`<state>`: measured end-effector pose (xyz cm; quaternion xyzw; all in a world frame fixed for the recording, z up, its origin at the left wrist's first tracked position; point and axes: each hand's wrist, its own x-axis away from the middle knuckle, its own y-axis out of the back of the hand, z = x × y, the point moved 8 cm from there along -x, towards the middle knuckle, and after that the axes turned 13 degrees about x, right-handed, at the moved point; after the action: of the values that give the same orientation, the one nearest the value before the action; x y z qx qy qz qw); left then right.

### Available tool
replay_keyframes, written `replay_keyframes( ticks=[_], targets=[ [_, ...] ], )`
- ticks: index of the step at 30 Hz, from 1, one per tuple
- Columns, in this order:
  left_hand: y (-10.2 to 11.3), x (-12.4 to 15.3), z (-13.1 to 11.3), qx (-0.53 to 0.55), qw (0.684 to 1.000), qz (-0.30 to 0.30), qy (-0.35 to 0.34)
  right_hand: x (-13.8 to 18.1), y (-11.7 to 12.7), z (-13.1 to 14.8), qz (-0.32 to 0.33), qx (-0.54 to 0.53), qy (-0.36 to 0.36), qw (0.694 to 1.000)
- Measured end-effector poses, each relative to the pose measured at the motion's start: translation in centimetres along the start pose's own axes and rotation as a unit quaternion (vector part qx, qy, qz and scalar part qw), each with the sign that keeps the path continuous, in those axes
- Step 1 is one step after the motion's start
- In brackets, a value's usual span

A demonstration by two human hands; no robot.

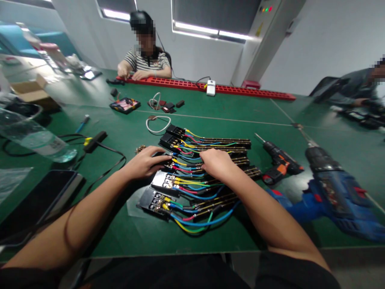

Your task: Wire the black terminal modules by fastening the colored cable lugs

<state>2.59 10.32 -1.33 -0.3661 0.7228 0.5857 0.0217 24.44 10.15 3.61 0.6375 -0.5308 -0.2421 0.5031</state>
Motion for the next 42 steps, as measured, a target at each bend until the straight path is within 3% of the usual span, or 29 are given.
replay_keyframes(
  ticks=[6, 14, 19, 23, 26, 30, 35, 42],
  targets=[
    [-0.2, -0.2, 0.4, -0.015, 1.000, -0.008, 0.014, -0.1, 0.3, -1.4, 0.005, 0.012, -0.036, 0.999],
    [-0.4, -0.4, 0.9, -0.013, 1.000, -0.022, 0.003, 0.9, 2.1, -6.2, -0.002, 0.024, -0.145, 0.989],
    [-0.4, -0.5, 1.1, -0.001, 0.999, -0.036, -0.002, 1.5, 2.3, -7.4, -0.011, 0.018, -0.155, 0.988],
    [-0.5, -0.7, 1.2, 0.009, 0.999, -0.041, -0.004, 1.1, 2.1, -5.0, -0.044, -0.020, -0.077, 0.996],
    [-0.5, -0.7, 1.4, 0.012, 0.999, -0.047, 0.001, 0.6, 2.1, -1.1, -0.083, -0.059, 0.047, 0.994],
    [-0.6, -0.7, 1.4, 0.012, 0.999, -0.044, 0.009, 0.3, 1.8, 4.1, -0.117, -0.102, 0.211, 0.965],
    [-0.6, -0.8, 1.3, 0.023, 0.999, -0.041, 0.018, -0.2, 1.0, 6.8, -0.128, -0.073, 0.259, 0.955],
    [-0.6, -0.7, 1.3, 0.036, 0.998, -0.043, 0.019, -0.7, -0.4, 8.2, -0.130, 0.028, 0.254, 0.958]
  ],
)
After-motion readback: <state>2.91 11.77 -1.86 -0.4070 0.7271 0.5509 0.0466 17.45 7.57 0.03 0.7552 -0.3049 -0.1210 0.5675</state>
